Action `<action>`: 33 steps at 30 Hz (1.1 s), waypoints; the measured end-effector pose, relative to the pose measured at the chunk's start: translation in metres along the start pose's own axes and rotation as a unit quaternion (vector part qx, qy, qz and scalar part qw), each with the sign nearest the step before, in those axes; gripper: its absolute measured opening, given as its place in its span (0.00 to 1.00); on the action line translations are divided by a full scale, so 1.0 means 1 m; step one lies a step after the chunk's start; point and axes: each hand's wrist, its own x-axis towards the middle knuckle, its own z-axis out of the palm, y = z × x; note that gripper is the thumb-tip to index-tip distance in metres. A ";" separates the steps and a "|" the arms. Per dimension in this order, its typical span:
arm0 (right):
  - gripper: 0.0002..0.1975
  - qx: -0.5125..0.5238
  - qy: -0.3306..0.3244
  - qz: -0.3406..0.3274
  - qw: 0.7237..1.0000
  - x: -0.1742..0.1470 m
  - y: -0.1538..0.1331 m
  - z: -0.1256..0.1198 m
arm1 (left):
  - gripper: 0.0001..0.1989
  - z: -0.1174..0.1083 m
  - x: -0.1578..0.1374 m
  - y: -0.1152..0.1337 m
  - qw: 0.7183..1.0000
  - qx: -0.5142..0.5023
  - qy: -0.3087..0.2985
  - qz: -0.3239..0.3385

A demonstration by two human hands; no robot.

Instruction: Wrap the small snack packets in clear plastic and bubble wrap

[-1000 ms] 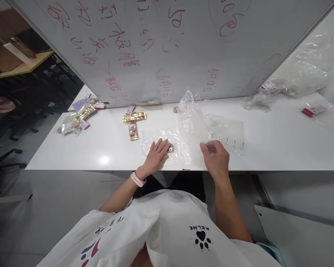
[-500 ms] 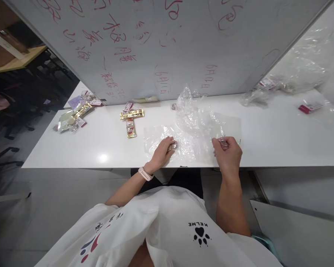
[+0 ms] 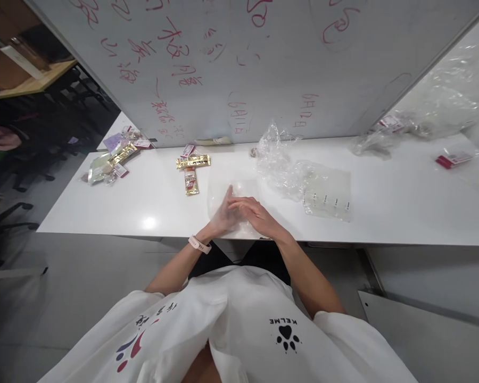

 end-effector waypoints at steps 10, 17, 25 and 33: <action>0.16 -0.222 -0.015 0.002 0.975 -0.014 0.029 -0.004 | 0.31 -0.035 -0.032 0.030 0.977 -0.049 0.192 -0.081; 0.14 -0.216 -0.028 -0.011 0.976 -0.011 0.032 0.000 | 0.22 0.011 -0.064 0.059 0.949 0.299 0.099 0.021; 0.36 -0.295 -0.140 -0.039 0.944 -0.035 0.033 -0.017 | 0.30 -0.012 -0.075 0.019 0.926 0.368 -0.037 0.068; 0.49 -0.403 -0.151 -0.105 0.897 -0.064 0.040 -0.007 | 0.22 -0.042 -0.088 0.024 0.970 0.238 -0.030 0.045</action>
